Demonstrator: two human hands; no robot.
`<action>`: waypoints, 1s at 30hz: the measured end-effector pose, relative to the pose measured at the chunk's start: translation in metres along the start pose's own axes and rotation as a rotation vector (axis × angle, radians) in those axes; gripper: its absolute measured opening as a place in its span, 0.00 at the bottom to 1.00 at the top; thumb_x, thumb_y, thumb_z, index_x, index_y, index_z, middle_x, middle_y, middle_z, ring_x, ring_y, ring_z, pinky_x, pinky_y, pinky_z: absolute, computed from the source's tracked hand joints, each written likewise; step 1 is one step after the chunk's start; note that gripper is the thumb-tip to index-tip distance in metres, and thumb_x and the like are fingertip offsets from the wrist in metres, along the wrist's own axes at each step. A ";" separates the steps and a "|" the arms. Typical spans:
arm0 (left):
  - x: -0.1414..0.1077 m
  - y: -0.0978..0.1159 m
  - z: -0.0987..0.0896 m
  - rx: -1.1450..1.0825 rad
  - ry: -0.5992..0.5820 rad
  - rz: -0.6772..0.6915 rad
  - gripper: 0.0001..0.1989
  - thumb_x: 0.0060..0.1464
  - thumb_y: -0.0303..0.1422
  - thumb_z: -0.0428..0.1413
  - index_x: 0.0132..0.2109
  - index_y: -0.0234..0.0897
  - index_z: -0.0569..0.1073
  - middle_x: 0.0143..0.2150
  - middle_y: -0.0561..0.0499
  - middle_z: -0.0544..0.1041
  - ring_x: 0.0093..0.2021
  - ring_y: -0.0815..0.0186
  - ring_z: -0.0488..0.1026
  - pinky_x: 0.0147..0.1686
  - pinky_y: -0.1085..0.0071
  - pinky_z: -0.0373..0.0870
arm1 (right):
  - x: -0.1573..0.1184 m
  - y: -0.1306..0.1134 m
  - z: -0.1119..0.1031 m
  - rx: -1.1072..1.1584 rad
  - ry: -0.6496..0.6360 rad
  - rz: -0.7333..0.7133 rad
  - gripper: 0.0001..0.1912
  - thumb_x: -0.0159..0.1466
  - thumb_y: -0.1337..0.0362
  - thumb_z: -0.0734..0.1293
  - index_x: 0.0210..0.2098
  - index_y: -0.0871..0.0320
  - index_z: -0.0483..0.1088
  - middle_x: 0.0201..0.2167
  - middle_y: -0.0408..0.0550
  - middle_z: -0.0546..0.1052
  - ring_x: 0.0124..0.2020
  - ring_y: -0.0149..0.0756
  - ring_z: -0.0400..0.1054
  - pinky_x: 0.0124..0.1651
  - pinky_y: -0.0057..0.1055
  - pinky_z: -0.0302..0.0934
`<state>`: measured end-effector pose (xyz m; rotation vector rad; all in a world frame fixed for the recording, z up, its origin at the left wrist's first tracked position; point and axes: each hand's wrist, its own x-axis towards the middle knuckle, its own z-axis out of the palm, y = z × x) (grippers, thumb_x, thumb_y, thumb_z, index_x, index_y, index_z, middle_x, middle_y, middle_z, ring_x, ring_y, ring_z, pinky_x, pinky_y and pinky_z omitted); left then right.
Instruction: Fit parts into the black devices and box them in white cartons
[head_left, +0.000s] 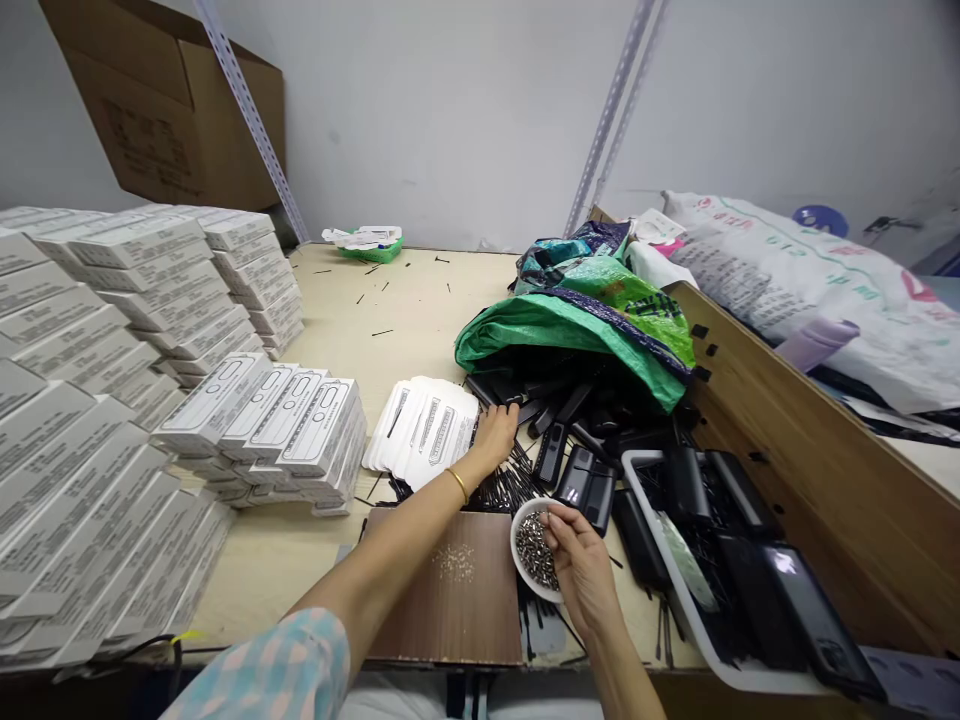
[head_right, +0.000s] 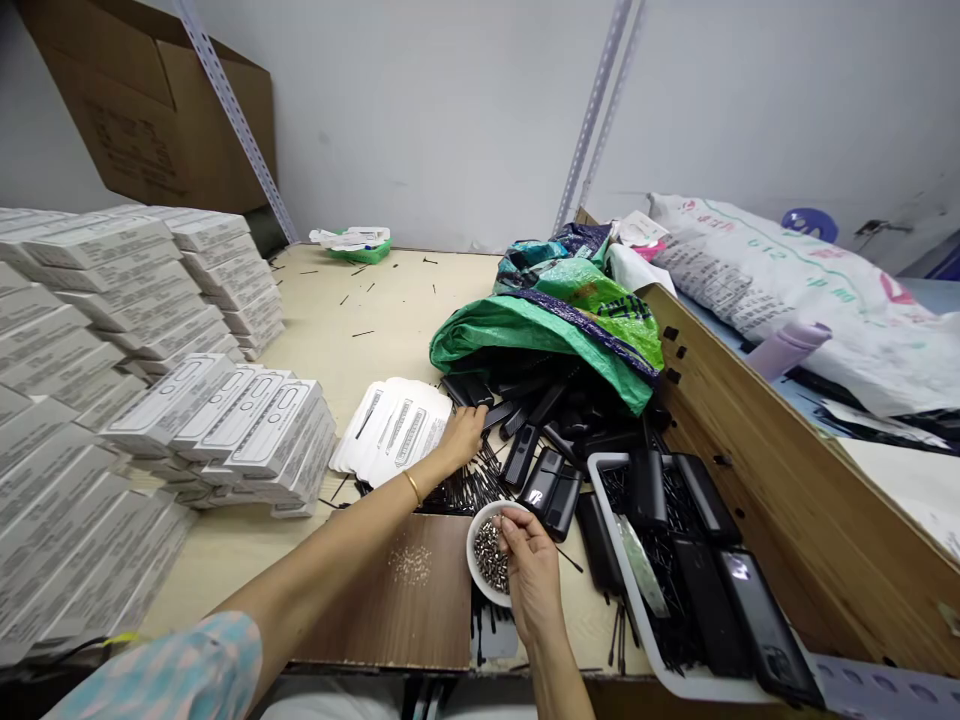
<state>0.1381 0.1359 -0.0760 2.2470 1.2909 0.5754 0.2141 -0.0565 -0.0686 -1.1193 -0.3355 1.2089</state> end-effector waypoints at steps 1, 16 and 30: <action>-0.005 -0.001 -0.007 -0.054 0.022 -0.006 0.18 0.48 0.17 0.54 0.47 0.32 0.69 0.46 0.41 0.72 0.53 0.53 0.63 0.53 0.54 0.58 | 0.000 0.001 0.001 -0.007 0.008 -0.005 0.17 0.45 0.58 0.77 0.32 0.58 0.74 0.28 0.42 0.75 0.26 0.25 0.61 0.33 0.22 0.60; -0.131 -0.012 -0.085 -1.654 0.223 -0.620 0.10 0.61 0.36 0.47 0.43 0.35 0.68 0.43 0.43 0.75 0.44 0.60 0.73 0.45 0.55 0.70 | -0.004 0.028 0.039 -0.312 -0.117 -0.214 0.13 0.55 0.55 0.71 0.32 0.58 0.70 0.31 0.47 0.78 0.26 0.30 0.66 0.32 0.28 0.61; -0.140 -0.010 -0.077 -1.589 0.201 -0.655 0.09 0.55 0.30 0.57 0.43 0.36 0.67 0.40 0.47 0.75 0.38 0.65 0.73 0.41 0.60 0.74 | -0.005 0.027 0.035 -0.238 -0.056 -0.216 0.12 0.54 0.56 0.71 0.32 0.57 0.69 0.30 0.46 0.77 0.25 0.30 0.65 0.33 0.28 0.61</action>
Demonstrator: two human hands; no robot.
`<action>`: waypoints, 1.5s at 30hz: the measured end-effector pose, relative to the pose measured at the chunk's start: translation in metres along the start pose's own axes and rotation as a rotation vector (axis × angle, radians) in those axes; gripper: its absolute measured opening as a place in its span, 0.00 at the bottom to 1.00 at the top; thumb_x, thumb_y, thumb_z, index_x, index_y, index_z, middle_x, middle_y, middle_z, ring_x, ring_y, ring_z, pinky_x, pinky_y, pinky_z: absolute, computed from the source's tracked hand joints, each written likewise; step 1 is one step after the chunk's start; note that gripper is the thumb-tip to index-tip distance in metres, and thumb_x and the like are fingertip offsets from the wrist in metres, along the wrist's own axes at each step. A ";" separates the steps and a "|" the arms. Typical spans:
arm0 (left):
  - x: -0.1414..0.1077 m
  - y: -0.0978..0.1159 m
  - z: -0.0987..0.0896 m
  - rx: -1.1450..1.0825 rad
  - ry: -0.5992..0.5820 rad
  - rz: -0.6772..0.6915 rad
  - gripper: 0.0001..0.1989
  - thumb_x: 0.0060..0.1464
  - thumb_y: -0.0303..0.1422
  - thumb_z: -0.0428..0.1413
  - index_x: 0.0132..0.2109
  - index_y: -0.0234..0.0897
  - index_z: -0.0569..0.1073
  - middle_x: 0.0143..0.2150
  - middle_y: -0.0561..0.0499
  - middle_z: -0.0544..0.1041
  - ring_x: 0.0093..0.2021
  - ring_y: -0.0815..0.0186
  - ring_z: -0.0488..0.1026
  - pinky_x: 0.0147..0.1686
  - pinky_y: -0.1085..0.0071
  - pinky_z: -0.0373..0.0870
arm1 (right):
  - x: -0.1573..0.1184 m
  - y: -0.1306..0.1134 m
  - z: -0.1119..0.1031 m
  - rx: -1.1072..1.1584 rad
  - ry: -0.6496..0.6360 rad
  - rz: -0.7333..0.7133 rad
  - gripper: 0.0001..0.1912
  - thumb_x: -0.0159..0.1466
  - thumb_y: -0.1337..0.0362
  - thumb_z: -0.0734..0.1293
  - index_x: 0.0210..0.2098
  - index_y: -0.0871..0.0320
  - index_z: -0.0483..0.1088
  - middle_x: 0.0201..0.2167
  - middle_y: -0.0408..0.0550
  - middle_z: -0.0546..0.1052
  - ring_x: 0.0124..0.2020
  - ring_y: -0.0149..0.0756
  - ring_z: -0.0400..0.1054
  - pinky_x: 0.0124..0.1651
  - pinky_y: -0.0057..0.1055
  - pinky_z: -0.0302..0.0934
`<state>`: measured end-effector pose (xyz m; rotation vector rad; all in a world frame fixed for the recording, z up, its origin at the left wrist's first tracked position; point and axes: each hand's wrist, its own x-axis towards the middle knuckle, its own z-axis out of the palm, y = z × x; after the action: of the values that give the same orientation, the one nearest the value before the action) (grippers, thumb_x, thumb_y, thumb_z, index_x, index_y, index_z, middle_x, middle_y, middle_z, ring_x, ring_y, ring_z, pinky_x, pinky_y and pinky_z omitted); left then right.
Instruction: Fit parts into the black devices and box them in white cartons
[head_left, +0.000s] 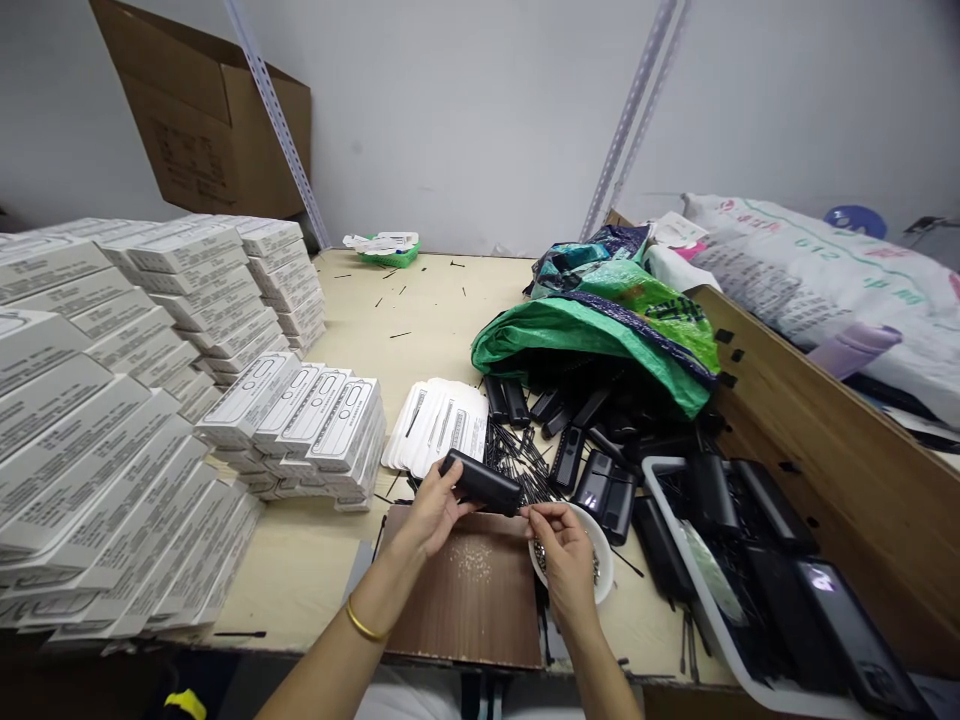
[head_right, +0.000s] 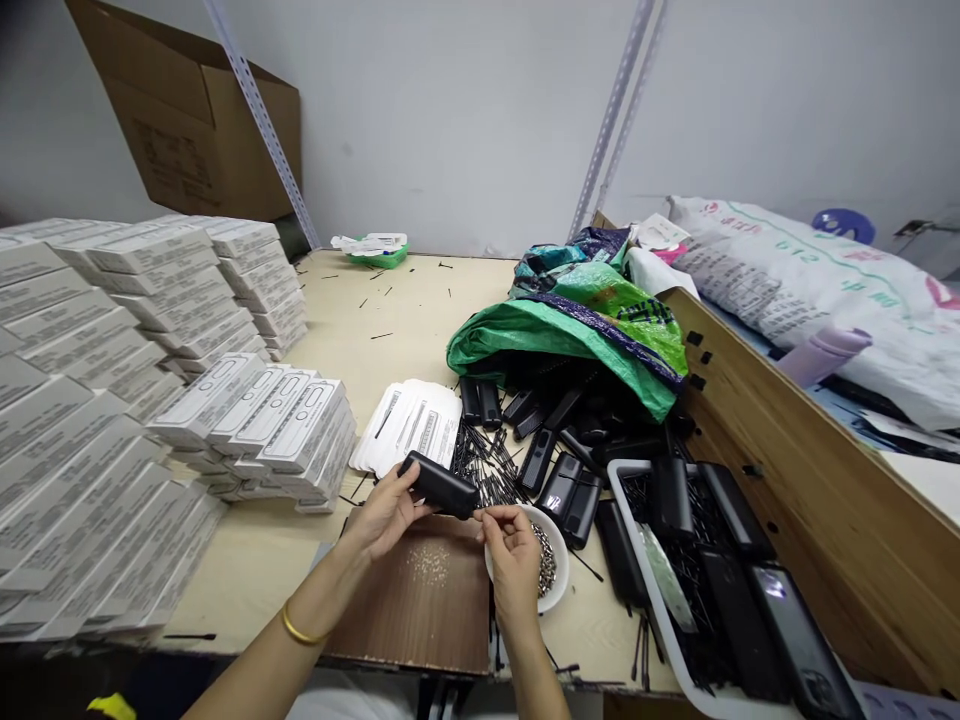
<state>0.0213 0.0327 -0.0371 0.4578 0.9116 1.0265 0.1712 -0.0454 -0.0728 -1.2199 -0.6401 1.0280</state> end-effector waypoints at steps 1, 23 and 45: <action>0.001 0.001 -0.001 -0.019 -0.004 -0.016 0.07 0.57 0.30 0.55 0.43 0.35 0.68 0.39 0.46 0.75 0.37 0.65 0.74 0.41 0.60 0.74 | 0.001 -0.001 -0.001 -0.002 0.028 -0.013 0.12 0.54 0.56 0.71 0.32 0.57 0.70 0.31 0.46 0.77 0.25 0.30 0.65 0.33 0.29 0.61; -0.013 0.008 -0.012 -0.122 -0.037 -0.073 0.10 0.57 0.28 0.55 0.46 0.34 0.68 0.48 0.42 0.75 0.46 0.59 0.73 0.46 0.57 0.73 | -0.004 0.002 0.018 -0.296 0.016 -0.447 0.05 0.62 0.65 0.65 0.30 0.55 0.71 0.31 0.45 0.73 0.35 0.36 0.68 0.40 0.33 0.60; -0.026 0.011 -0.013 -0.069 -0.022 0.027 0.09 0.53 0.30 0.59 0.42 0.35 0.70 0.40 0.45 0.78 0.38 0.63 0.75 0.35 0.69 0.73 | -0.021 -0.003 0.016 -0.479 -0.039 -0.340 0.08 0.62 0.60 0.63 0.29 0.54 0.70 0.27 0.44 0.77 0.29 0.36 0.72 0.34 0.30 0.62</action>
<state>-0.0008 0.0141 -0.0251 0.4242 0.8494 1.0723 0.1494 -0.0565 -0.0632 -1.4388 -1.1261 0.6299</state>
